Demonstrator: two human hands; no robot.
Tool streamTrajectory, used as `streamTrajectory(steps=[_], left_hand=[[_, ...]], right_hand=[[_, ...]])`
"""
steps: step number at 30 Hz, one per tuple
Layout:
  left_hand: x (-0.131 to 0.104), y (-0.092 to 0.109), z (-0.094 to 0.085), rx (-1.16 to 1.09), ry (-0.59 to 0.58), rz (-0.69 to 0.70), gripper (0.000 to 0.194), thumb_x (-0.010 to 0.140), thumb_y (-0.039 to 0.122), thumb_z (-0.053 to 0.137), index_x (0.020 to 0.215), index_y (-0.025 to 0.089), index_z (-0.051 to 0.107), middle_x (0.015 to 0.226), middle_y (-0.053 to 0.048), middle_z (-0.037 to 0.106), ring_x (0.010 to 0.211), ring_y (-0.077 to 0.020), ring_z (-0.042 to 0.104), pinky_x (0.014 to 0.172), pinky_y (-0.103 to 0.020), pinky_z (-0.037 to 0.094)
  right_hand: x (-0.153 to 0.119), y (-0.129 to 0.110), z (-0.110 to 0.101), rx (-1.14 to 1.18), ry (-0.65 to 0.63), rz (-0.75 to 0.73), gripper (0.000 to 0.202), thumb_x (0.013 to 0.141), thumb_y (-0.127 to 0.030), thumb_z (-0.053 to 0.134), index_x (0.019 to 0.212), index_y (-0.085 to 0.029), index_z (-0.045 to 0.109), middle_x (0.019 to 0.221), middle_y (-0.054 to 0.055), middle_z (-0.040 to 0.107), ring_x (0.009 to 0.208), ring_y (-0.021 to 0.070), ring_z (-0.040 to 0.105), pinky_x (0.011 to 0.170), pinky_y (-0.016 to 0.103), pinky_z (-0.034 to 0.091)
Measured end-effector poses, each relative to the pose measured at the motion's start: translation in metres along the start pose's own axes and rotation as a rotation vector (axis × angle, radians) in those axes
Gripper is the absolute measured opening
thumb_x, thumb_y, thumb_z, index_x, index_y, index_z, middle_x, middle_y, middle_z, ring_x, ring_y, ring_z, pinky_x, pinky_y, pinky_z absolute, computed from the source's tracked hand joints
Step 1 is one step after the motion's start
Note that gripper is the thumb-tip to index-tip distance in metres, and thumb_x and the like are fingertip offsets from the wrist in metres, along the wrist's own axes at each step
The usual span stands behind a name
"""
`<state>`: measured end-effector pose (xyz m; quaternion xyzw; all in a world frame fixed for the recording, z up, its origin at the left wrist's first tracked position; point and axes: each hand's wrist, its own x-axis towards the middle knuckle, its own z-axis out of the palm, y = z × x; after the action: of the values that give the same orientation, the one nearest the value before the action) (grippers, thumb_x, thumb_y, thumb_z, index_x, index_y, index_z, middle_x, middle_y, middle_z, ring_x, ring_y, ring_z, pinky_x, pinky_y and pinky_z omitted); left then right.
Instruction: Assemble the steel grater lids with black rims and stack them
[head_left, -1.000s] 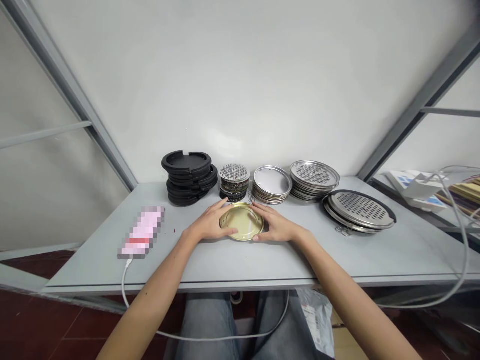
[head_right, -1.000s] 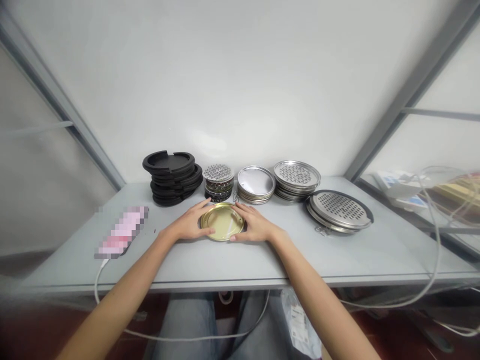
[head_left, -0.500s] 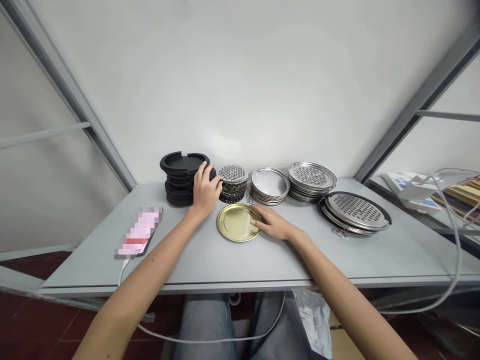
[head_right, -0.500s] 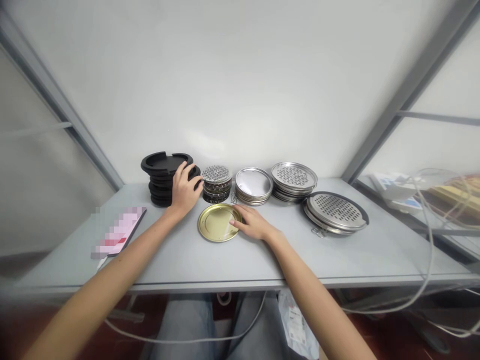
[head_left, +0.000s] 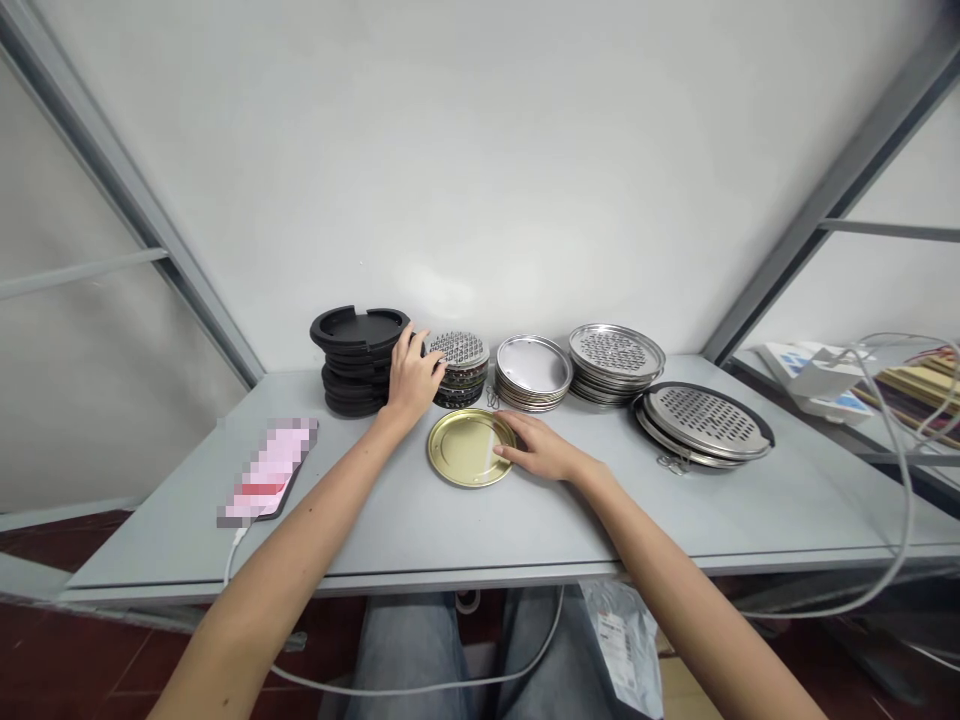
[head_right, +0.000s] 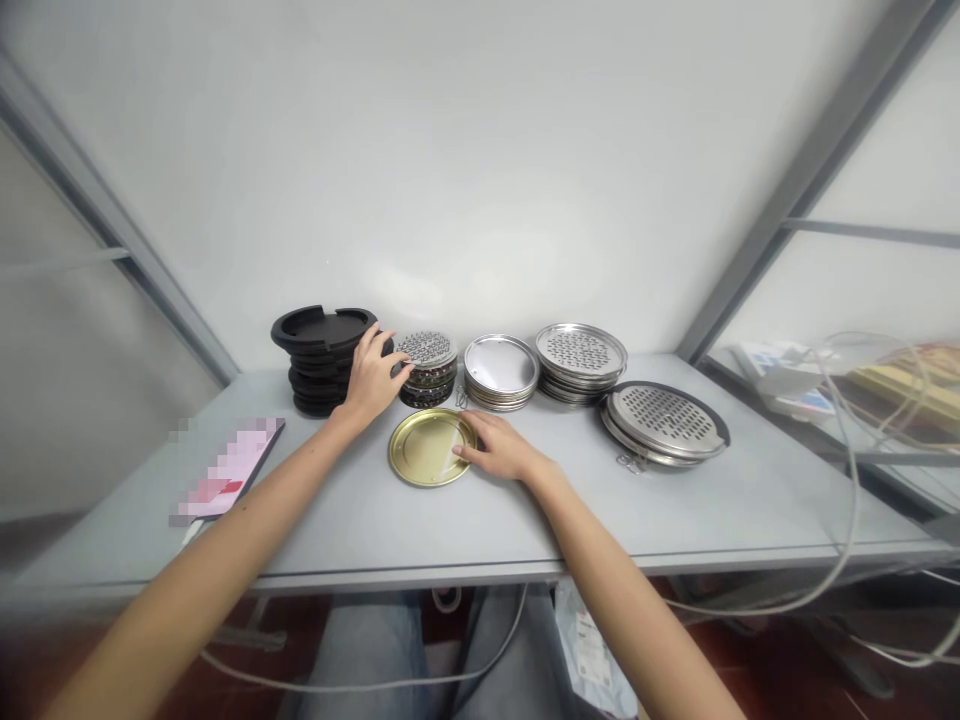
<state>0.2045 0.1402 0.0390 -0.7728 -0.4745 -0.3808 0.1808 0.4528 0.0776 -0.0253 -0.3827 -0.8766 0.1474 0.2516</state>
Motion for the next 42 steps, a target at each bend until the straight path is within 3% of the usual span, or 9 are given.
streamTrajectory(steps=[6,18,25,34,39,42], left_hand=[[0.0,-0.001,0.001,-0.046,-0.087,0.023,0.012,0.085,0.02,0.063,0.088,0.019,0.075,0.133,-0.012,0.056,0.137,-0.0351,0.035,0.11,-0.054,0.034],[0.004,-0.009,0.006,-0.031,-0.063,0.076,0.018,0.089,0.019,0.058,0.088,0.02,0.075,0.122,-0.009,0.064,0.129,-0.0313,0.044,0.105,-0.05,0.039],[0.017,-0.015,0.008,0.011,0.07,0.09,0.022,0.093,0.02,0.051,0.088,0.02,0.073,0.11,-0.009,0.068,0.121,-0.0294,0.051,0.102,-0.048,0.04],[0.042,-0.007,0.01,-0.021,0.126,0.198,0.022,0.094,0.016,0.044,0.093,0.016,0.066,0.117,-0.013,0.065,0.121,-0.0295,0.051,0.102,-0.05,0.036],[0.06,-0.007,-0.001,0.03,0.383,0.227,0.018,0.093,0.014,0.048,0.09,0.016,0.065,0.109,-0.011,0.069,0.113,-0.0299,0.056,0.097,-0.05,0.037],[0.058,0.0,-0.017,0.037,0.463,0.254,0.017,0.093,0.014,0.05,0.088,0.018,0.065,0.106,-0.01,0.07,0.11,-0.0293,0.057,0.093,-0.049,0.039]], right_hand=[[-0.001,0.0,-0.001,-0.004,0.001,-0.016,0.062,0.089,-0.047,0.054,0.141,-0.015,0.044,0.138,0.017,0.054,0.125,0.0308,0.053,0.104,0.048,0.042],[-0.001,-0.001,-0.002,-0.001,0.0,0.001,0.069,0.082,-0.047,0.062,0.141,-0.015,0.045,0.137,0.017,0.055,0.124,0.0324,0.053,0.104,0.049,0.042],[-0.001,-0.002,-0.003,0.0,-0.009,0.007,0.071,0.081,-0.048,0.064,0.14,-0.013,0.045,0.139,0.019,0.053,0.126,0.0329,0.052,0.106,0.049,0.041],[-0.003,0.0,-0.003,0.031,-0.002,-0.009,0.074,0.079,-0.048,0.066,0.14,-0.013,0.045,0.139,0.02,0.053,0.126,0.0337,0.052,0.106,0.05,0.04],[-0.004,0.002,-0.002,0.055,0.009,-0.004,0.074,0.078,-0.047,0.067,0.141,-0.014,0.045,0.138,0.018,0.054,0.125,0.0336,0.052,0.105,0.049,0.041],[-0.003,0.0,-0.002,0.064,0.002,0.004,0.074,0.078,-0.047,0.067,0.14,-0.014,0.046,0.138,0.018,0.054,0.125,0.0339,0.052,0.106,0.049,0.04]])
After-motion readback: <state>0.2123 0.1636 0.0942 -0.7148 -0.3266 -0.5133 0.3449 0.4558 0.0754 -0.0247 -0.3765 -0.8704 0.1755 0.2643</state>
